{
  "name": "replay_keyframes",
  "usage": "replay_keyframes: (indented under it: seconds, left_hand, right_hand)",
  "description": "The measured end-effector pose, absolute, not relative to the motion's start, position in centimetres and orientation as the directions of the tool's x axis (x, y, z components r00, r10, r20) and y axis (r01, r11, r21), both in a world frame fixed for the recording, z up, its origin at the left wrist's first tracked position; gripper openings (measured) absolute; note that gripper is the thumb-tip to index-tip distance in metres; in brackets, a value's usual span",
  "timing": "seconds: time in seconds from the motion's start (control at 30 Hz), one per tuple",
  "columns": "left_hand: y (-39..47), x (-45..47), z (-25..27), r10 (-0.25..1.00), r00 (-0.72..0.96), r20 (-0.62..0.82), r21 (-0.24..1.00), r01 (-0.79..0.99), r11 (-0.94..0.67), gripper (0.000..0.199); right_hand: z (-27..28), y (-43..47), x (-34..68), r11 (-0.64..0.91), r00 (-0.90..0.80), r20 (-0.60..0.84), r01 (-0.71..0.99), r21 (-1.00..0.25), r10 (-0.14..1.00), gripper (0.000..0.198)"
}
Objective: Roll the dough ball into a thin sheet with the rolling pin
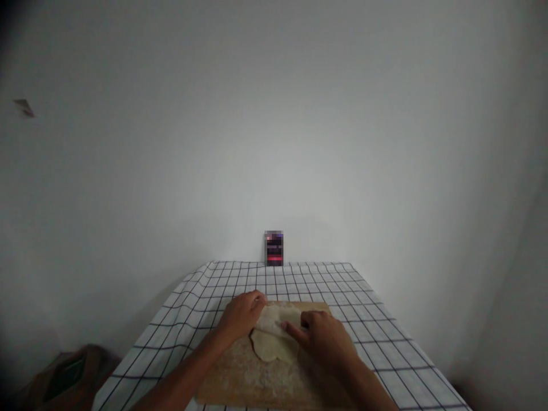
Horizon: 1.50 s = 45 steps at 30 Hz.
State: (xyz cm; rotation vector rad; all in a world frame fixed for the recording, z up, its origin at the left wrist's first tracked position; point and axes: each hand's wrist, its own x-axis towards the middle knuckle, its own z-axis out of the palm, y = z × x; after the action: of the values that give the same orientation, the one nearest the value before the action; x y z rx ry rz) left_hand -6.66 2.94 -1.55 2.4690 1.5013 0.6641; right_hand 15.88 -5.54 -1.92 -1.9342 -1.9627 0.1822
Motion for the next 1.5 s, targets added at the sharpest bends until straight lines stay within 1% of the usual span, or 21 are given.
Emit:
replay_keyframes:
  seconds: [0.07, 0.17, 0.23, 0.3, 0.37, 0.47, 0.6, 0.67, 0.83, 0.9, 1.1, 1.23, 1.37, 1.4, 1.43, 1.5]
  left_hand:
    - [3.1, -6.6, -1.5, 0.861, 0.433, 0.268, 0.3, 0.812, -0.502, 0.037]
    - [3.3, -6.8, -1.5, 0.801, 0.544, 0.25, 0.176, 0.788, -0.59, 0.034]
    - [3.3, -6.8, -1.5, 0.786, 0.566, 0.25, 0.139, 0.782, -0.607, 0.033]
    - [3.2, -6.8, -1.6, 0.792, 0.554, 0.258, 0.122, 0.794, -0.595, 0.035]
    - [3.1, -6.8, -1.7, 0.801, 0.535, 0.269, 0.122, 0.806, -0.58, 0.037]
    - [2.9, -6.6, -1.8, 0.813, 0.506, 0.288, 0.17, 0.809, -0.563, 0.036]
    - [2.8, -6.7, -2.1, 0.804, 0.499, 0.323, 0.206, 0.792, -0.574, 0.036]
    - [2.6, -6.7, -2.2, 0.796, 0.504, 0.334, 0.205, 0.786, -0.583, 0.036]
    - [1.2, -6.7, -2.0, 0.796, 0.518, 0.314, 0.18, 0.79, -0.586, 0.041]
    - [0.8, -6.6, -1.8, 0.79, 0.532, 0.303, 0.155, 0.791, -0.592, 0.041]
    - [2.0, -6.3, -1.0, 0.802, 0.56, 0.208, 0.199, 0.778, -0.595, 0.038]
    - [1.4, -6.3, -1.2, 0.808, 0.534, 0.249, 0.206, 0.786, -0.583, 0.042]
    - [-1.6, -6.8, -2.4, 0.783, 0.494, 0.378, 0.188, 0.787, -0.588, 0.043]
    - [-2.2, -7.0, -2.6, 0.793, 0.464, 0.395, 0.187, 0.804, -0.564, 0.044]
    - [-2.5, -7.1, -2.7, 0.805, 0.441, 0.396, 0.187, 0.82, -0.541, 0.045]
    - [-2.1, -7.1, -2.7, 0.844, 0.415, 0.339, 0.195, 0.847, -0.495, 0.046]
  right_hand:
    - [-2.3, -5.2, 16.0, 0.04, 0.014, 0.139, 0.925, -0.379, 0.99, 0.061]
    - [-2.7, -4.9, 16.2, 0.039, 0.013, 0.124, 0.913, -0.406, 0.992, 0.062]
    - [-2.9, -5.0, 16.2, 0.04, 0.011, 0.121, 0.91, -0.412, 0.993, 0.063]
    - [-2.9, -5.0, 16.3, 0.049, 0.001, 0.119, 0.91, -0.411, 0.993, 0.062]
    - [-3.0, -5.0, 16.3, 0.063, -0.01, 0.132, 0.912, -0.406, 0.991, 0.061]
    - [-3.3, -4.7, 16.5, 0.092, -0.016, 0.191, 0.915, -0.393, 0.982, 0.059]
    - [-4.0, -4.1, 17.0, 0.189, -0.079, 0.323, 0.926, -0.327, 0.943, 0.047]
    - [-4.1, -4.1, 17.2, 0.223, -0.112, 0.35, 0.929, -0.296, 0.93, 0.041]
    - [-3.7, -4.8, 17.5, 0.194, -0.117, 0.292, 0.949, -0.248, 0.949, 0.04]
    - [-3.5, -5.0, 17.4, 0.184, -0.111, 0.277, 0.95, -0.254, 0.955, 0.041]
    - [-3.0, -6.2, 16.6, 0.127, -0.055, 0.257, 0.954, -0.272, 0.965, 0.044]
    - [-2.5, -7.2, 16.0, 0.061, -0.002, 0.242, 0.97, -0.236, 0.97, 0.045]
    - [-1.6, -6.3, 15.8, 0.07, -0.038, 0.182, 0.983, -0.17, 0.982, 0.046]
    - [-1.4, -5.8, 15.8, 0.077, -0.048, 0.179, 0.984, -0.16, 0.983, 0.046]
    - [-1.2, -5.3, 15.8, 0.086, -0.058, 0.179, 0.984, -0.155, 0.982, 0.047]
    - [-1.2, -4.5, 15.8, 0.1, -0.073, 0.179, 0.984, -0.146, 0.981, 0.048]
